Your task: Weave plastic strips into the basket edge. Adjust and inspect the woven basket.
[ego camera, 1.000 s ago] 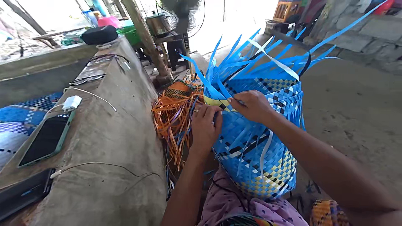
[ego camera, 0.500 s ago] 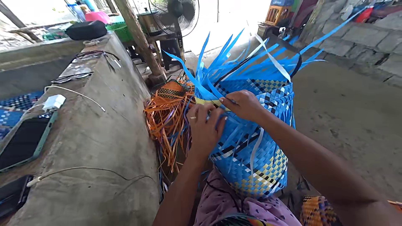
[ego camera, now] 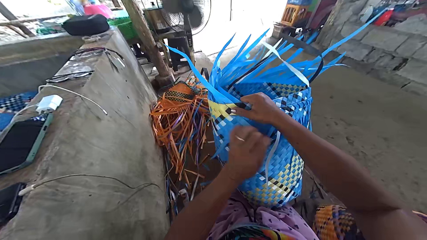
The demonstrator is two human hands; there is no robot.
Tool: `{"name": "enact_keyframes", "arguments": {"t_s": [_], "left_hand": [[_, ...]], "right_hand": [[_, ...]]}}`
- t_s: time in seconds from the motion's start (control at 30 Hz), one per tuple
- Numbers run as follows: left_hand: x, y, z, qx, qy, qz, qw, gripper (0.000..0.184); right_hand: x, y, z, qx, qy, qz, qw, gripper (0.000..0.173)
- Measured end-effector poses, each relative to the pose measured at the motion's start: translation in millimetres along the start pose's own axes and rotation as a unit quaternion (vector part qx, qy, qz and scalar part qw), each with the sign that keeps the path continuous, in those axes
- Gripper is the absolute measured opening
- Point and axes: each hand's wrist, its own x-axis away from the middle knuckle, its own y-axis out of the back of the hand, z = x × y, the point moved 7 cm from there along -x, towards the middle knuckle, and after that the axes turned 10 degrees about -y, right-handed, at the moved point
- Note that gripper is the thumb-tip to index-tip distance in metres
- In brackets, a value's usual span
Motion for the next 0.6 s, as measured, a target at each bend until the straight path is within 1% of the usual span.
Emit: {"name": "enact_keyframes", "arguments": {"t_s": [0.07,0.13,0.2,0.27,0.33,0.4,0.43,0.5,0.53,0.6], "left_hand": [[-1.2,-1.2,-12.9,0.082,0.016,-0.011,0.996,0.014],[-2.8,1.3,-12.2,0.116,0.033,-0.019,0.993,0.016],[-8.8,7.2,-5.7,0.152,0.05,-0.01,0.987,0.02],[-18.3,15.0,9.4,0.19,0.072,-0.004,0.979,0.024],[-28.4,23.8,29.8,0.2,0.098,-0.01,0.975,0.021],[-35.0,30.5,48.9,0.191,0.127,-0.04,0.972,0.015],[-37.3,32.0,55.6,0.186,0.129,-0.048,0.973,0.016],[-41.4,33.4,60.3,0.154,0.093,-0.051,0.982,0.013],[-43.2,33.5,59.4,0.125,0.061,-0.036,0.99,0.011],[-42.4,29.4,58.6,0.055,0.001,0.013,0.998,0.018]], "right_hand": [[-0.2,-1.8,-4.1,-0.007,-0.002,-0.009,1.0,0.048],[-0.4,-2.2,-5.7,-0.005,-0.002,-0.018,1.0,0.048],[0.2,-0.8,-6.3,-0.009,-0.003,-0.013,1.0,0.048],[-1.1,0.8,-6.5,0.0,0.009,-0.001,1.0,0.049],[-4.1,2.7,-4.0,0.01,0.007,0.037,0.999,0.049],[-7.6,3.7,-1.4,0.02,-0.022,0.101,0.994,0.048],[-9.5,4.1,-0.6,0.023,-0.035,0.128,0.991,0.047],[-13.2,2.8,-2.1,0.013,-0.068,0.18,0.981,0.048],[-14.0,1.9,-2.1,0.005,-0.087,0.207,0.974,0.049],[-16.4,-1.3,-4.6,-0.01,-0.108,0.233,0.966,0.05]]}}
